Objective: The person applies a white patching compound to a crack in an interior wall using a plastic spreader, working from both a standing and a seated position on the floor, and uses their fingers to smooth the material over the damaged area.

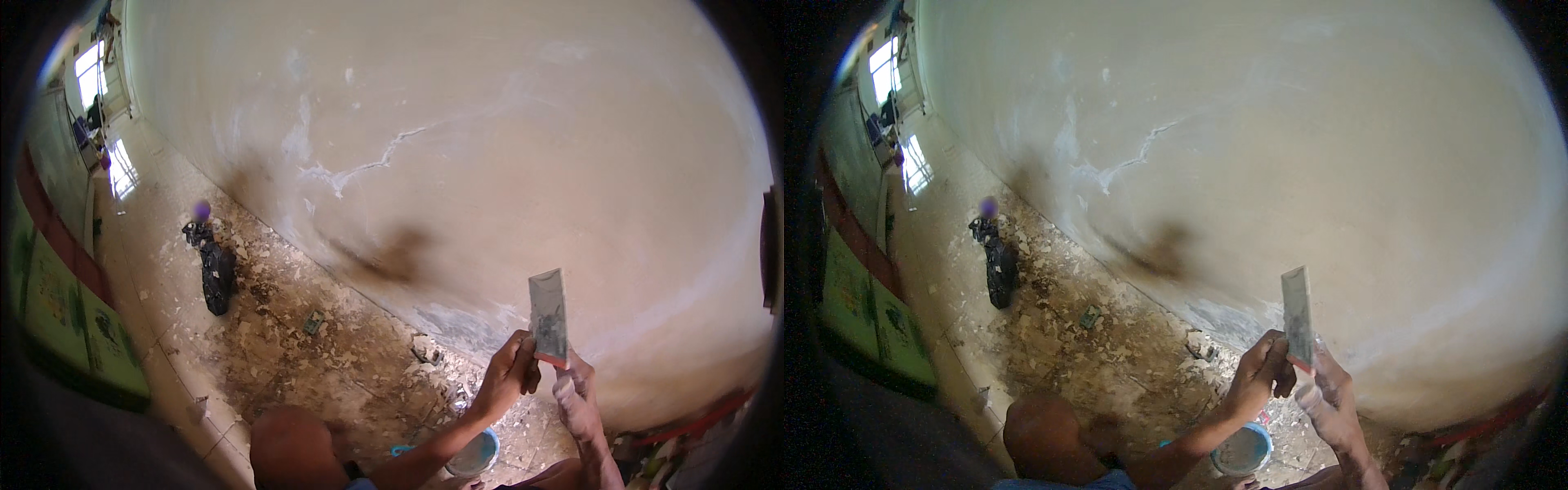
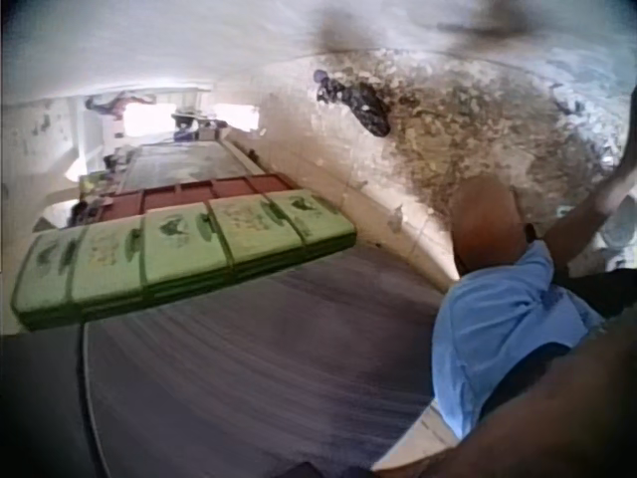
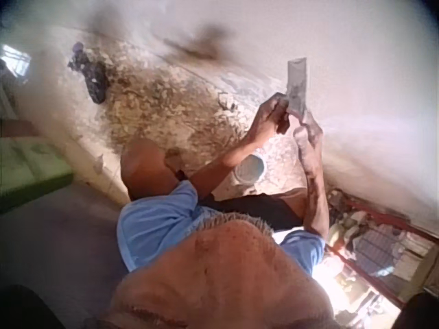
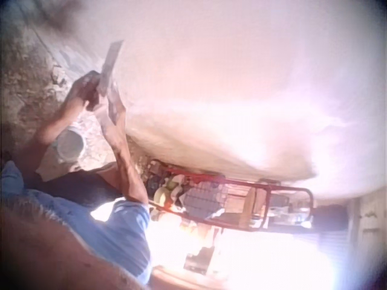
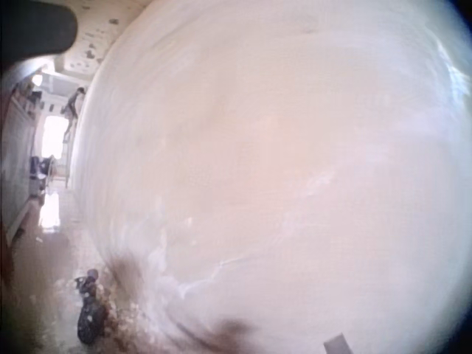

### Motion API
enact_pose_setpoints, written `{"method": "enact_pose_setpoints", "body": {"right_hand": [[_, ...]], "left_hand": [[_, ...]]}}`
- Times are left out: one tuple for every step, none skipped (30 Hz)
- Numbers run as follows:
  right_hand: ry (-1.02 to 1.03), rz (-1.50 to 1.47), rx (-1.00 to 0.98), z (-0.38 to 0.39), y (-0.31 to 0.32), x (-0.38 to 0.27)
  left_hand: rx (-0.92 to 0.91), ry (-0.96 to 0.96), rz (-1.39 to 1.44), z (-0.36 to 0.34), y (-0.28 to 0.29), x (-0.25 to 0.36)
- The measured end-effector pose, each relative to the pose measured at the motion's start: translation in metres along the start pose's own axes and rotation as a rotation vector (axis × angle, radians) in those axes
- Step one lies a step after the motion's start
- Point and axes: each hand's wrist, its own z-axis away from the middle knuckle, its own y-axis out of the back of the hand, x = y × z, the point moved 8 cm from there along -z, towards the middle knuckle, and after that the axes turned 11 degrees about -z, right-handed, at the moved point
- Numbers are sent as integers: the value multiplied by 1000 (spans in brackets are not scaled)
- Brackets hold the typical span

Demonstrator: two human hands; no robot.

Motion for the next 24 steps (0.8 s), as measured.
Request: {"method": "enact_pose_setpoints", "body": {"right_hand": [[18, -27, 25, -3, -4, -3], [42, -73, 43, -9, -11, -5], [65, -115, 63, -15, -18, -7], [43, -186, 83, -24, -27, -14], [18, -256, 105, -34, -38, -25], [-20, -254, 109, -42, -42, -25], [-58, -250, 112, -50, -45, -25], [-97, -246, 115, -58, -50, -25], [-84, -188, 132, -67, -50, -24], [-70, -131, 148, -75, -53, -26], [-157, -249, 151, -81, -61, -24], [-111, -203, 214, -90, -57, -26], [-64, -158, 277, -99, -51, -24], [-15, -111, 339, -105, -47, -27], [29, -20, 397, -111, -49, -34], [40, 25, 384, -116, -51, -36], [50, 71, 376, -121, -51, -37], [61, 113, 371, -124, -51, -37], [72, 150, 346, -129, -53, -33], [66, 155, 352, -133, -53, -28], [60, 162, 359, -136, -57, -24], [55, 170, 367, -139, -62, -20], [77, 199, 362, -143, -71, -21], [59, 305, 327, -145, -70, -16]], "left_hand": [[-31, 23, 49, -2, -1, 5], [-54, 45, 79, -3, 2, 10], [-78, 51, 112, -5, 4, 15], [-105, 54, 125, -8, 9, 17], [-134, 60, 140, -10, 14, 19], [-163, 64, 155, -13, 19, 19], [-200, 45, 172, -15, 23, 21], [-218, 81, 171, -16, 26, 19], [-236, 116, 169, -16, 28, 16], [-253, 152, 167, -17, 31, 14], [-269, 156, 163, -19, 34, 15], [-218, 124, 128, -22, 45, 16], [-167, 93, 91, -27, 57, 14], [-117, 62, 55, -32, 68, 12], [-23, 41, 91, -35, 85, 8], [35, 54, 192, -38, 100, 3], [52, 16, 216, -37, 108, 11], [68, -20, 237, -37, 114, 22], [96, -114, 247, -37, 118, 37], [127, -121, 178, -38, 121, 43], [156, -128, 109, -39, 124, 48], [183, -135, 42, -39, 126, 51], [227, -131, 113, -42, 133, 47], [249, -170, 85, -43, 138, 51]]}}
